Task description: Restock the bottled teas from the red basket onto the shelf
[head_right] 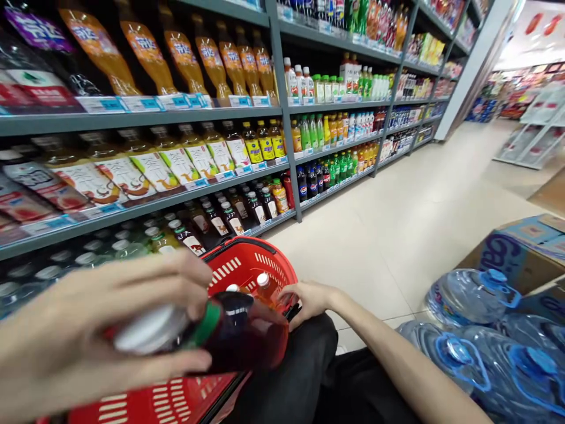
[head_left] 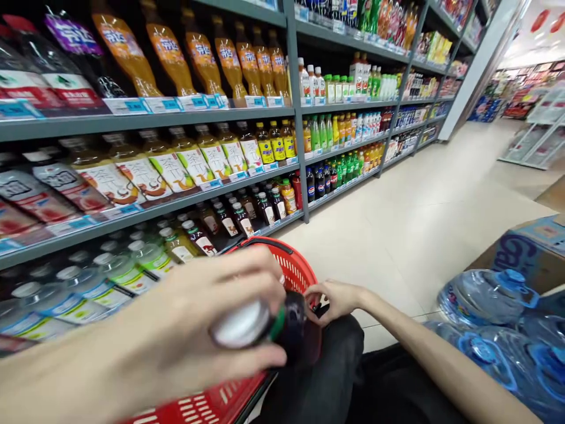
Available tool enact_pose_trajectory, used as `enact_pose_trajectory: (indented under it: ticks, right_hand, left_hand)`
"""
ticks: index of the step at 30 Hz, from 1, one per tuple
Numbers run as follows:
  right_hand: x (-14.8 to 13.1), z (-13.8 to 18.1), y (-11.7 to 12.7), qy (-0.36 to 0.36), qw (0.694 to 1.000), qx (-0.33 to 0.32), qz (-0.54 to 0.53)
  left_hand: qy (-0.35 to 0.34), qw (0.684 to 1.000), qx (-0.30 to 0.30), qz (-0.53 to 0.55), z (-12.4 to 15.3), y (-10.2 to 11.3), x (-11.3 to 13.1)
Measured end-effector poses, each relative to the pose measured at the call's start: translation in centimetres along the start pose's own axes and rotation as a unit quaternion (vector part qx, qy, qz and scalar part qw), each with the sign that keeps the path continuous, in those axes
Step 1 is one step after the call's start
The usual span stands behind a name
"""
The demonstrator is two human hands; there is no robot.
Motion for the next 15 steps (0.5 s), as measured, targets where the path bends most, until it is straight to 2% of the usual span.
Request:
enact_pose_trajectory:
  ticks: [4,7,10,15]
  right_hand:
    - [0.0,0.0,-0.3,-0.009,0.999,0.007,0.040]
    - [0.0,0.0,-0.6,-0.024,0.999,-0.004,0.037]
    - [-0.1,0.0,-0.9,-0.025,0.999,-0.011,0.037]
    - [-0.5,0.4,-1.0,-0.037,0.999,0.004,0.026]
  left_hand:
    - [0.061,0.996,0.015,-0.063,-1.7,2.2,-5.0]
    - [0.110,0.986,0.016,-0.128,-2.6,2.9,-9.2]
    - [0.155,0.970,0.028,-0.187,-2.9,2.7,-13.5]
    - [0.189,0.949,0.028,-0.251,-2.5,1.7,-20.2]
Point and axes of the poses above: each hand's wrist, its own z-axis away from the middle knuckle, its own y-axis out of the back of the hand, x = y × z, the point moved 1 cm from there along -z, towards the middle knuckle, and after that the axes turned 5 degrees about -y, right-handed, at the moved point
